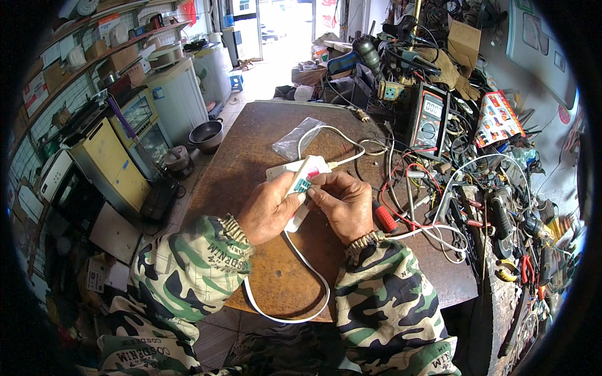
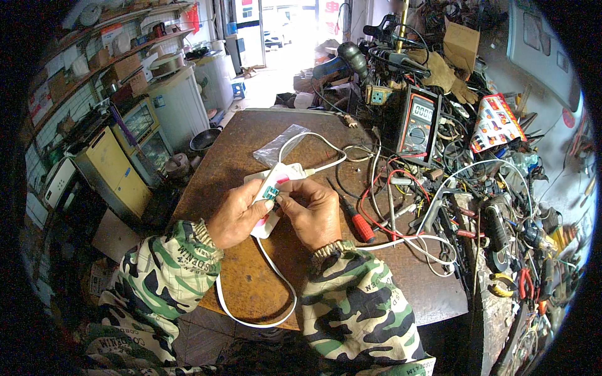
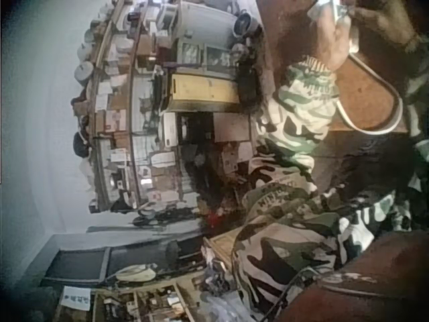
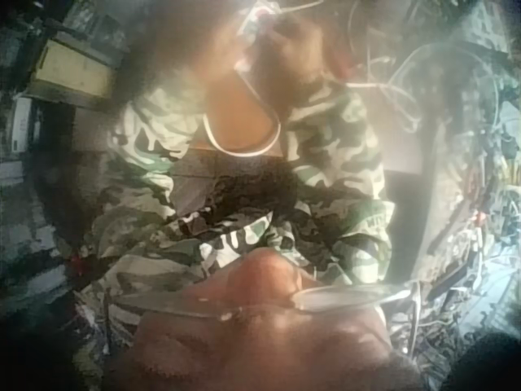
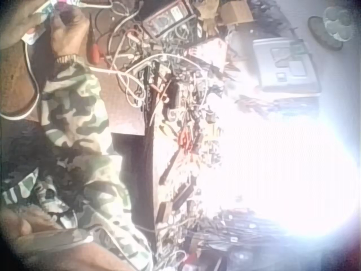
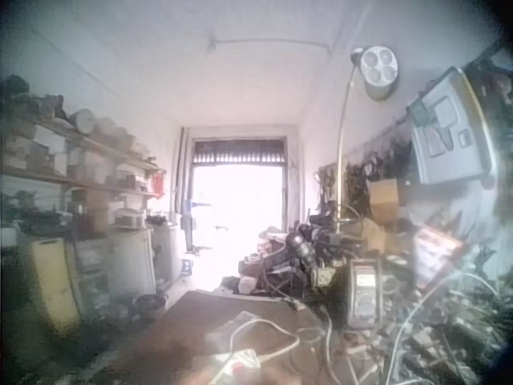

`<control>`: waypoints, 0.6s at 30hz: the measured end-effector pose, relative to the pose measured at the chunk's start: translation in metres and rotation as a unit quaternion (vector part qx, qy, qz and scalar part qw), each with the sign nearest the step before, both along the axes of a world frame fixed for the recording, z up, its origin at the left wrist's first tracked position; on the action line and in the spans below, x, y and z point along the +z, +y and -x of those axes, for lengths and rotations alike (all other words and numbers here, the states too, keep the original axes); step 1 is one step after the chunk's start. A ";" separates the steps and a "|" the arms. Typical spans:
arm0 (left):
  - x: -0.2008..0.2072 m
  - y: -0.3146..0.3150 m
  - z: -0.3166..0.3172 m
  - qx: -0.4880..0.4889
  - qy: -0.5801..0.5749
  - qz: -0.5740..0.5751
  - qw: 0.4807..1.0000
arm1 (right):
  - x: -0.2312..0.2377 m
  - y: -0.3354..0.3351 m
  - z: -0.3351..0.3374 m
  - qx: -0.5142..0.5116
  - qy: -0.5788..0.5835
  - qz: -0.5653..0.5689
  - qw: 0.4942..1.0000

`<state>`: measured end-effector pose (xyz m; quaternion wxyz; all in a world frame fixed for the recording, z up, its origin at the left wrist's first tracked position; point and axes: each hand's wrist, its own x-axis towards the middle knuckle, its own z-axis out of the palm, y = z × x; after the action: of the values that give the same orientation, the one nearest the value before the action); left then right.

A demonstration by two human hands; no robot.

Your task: The person holds a white plastic remote control and uses a small metal tool to press and pry at the internal circuit board through the front panel. They repeatedly probe different points on the board, then remove the front cover to expose the green PCB and continue pressing components with the tool.

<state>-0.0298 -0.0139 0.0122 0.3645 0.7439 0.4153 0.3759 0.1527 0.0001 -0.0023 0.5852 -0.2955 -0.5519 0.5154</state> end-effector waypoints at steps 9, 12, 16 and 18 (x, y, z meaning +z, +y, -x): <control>0.000 -0.001 0.003 -0.015 -0.044 0.017 0.999 | -0.003 0.000 0.003 -0.024 -0.050 -0.032 0.998; 0.002 -0.001 0.003 -0.022 -0.042 0.015 0.999 | -0.001 -0.001 0.003 -0.020 -0.044 -0.022 0.999; 0.001 -0.001 0.003 -0.022 -0.039 0.021 0.999 | 0.003 -0.002 0.003 -0.016 -0.052 -0.019 0.998; 0.001 -0.001 0.003 -0.023 -0.044 0.022 0.999 | 0.003 -0.002 0.002 -0.008 -0.047 -0.008 0.999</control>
<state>-0.0327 -0.0151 0.0135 0.4069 0.7281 0.3899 0.3903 0.1504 -0.0018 0.0007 0.5653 -0.3189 -0.5803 0.4919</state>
